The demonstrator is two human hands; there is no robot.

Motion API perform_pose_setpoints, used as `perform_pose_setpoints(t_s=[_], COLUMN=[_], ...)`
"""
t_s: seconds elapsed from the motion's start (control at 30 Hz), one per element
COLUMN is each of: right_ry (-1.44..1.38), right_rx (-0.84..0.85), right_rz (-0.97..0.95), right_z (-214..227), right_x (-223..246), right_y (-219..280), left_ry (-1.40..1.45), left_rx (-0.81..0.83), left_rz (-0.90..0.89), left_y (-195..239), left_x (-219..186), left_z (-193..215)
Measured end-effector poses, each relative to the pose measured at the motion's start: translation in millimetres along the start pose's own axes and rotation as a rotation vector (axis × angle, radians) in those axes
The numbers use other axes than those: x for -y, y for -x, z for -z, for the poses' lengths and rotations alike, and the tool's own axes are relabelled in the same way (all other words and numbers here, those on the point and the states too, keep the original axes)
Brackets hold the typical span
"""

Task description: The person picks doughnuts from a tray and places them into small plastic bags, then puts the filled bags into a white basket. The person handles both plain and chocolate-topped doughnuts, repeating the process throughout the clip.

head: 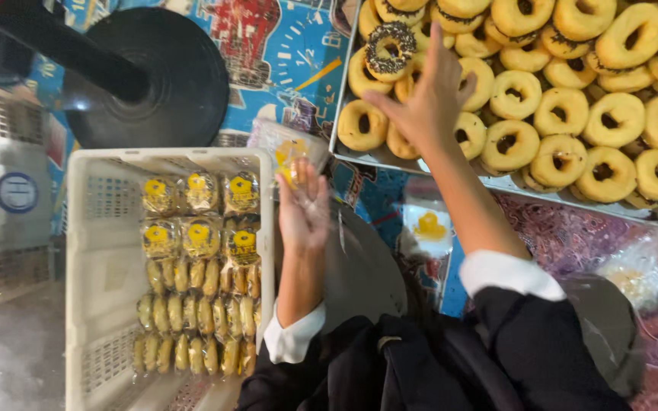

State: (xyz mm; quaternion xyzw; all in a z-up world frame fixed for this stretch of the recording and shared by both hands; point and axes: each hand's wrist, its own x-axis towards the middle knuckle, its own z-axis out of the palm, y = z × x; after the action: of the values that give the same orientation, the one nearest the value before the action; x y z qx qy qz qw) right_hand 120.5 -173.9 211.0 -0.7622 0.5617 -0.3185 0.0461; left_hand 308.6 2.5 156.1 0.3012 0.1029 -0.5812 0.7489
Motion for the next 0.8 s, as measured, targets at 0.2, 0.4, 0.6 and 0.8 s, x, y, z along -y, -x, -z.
perform_pose_setpoints(t_s=[0.2, 0.4, 0.6, 0.8], right_ry=[-0.509, -1.059, -0.654, -0.305], right_rx=[-0.006, 0.116, 0.063, 0.072], right_rz=[-0.018, -0.035, -0.147, -0.063], right_z=[16.1, 135.5, 160.2, 213.8], right_x=[16.1, 16.0, 9.3, 19.2], right_y=[-15.1, 150.5, 186.9, 197.4], left_ry=[0.093, 0.006, -0.212, -0.170], left_rx=[0.080, 0.147, 0.234, 0.160], left_rz=[0.052, 0.171, 0.234, 0.364], left_y=[12.4, 36.1, 95.2, 120.7], left_x=[16.3, 53.5, 126.1, 184.5], left_z=[-46.6, -59.2, -66.4, -55.7])
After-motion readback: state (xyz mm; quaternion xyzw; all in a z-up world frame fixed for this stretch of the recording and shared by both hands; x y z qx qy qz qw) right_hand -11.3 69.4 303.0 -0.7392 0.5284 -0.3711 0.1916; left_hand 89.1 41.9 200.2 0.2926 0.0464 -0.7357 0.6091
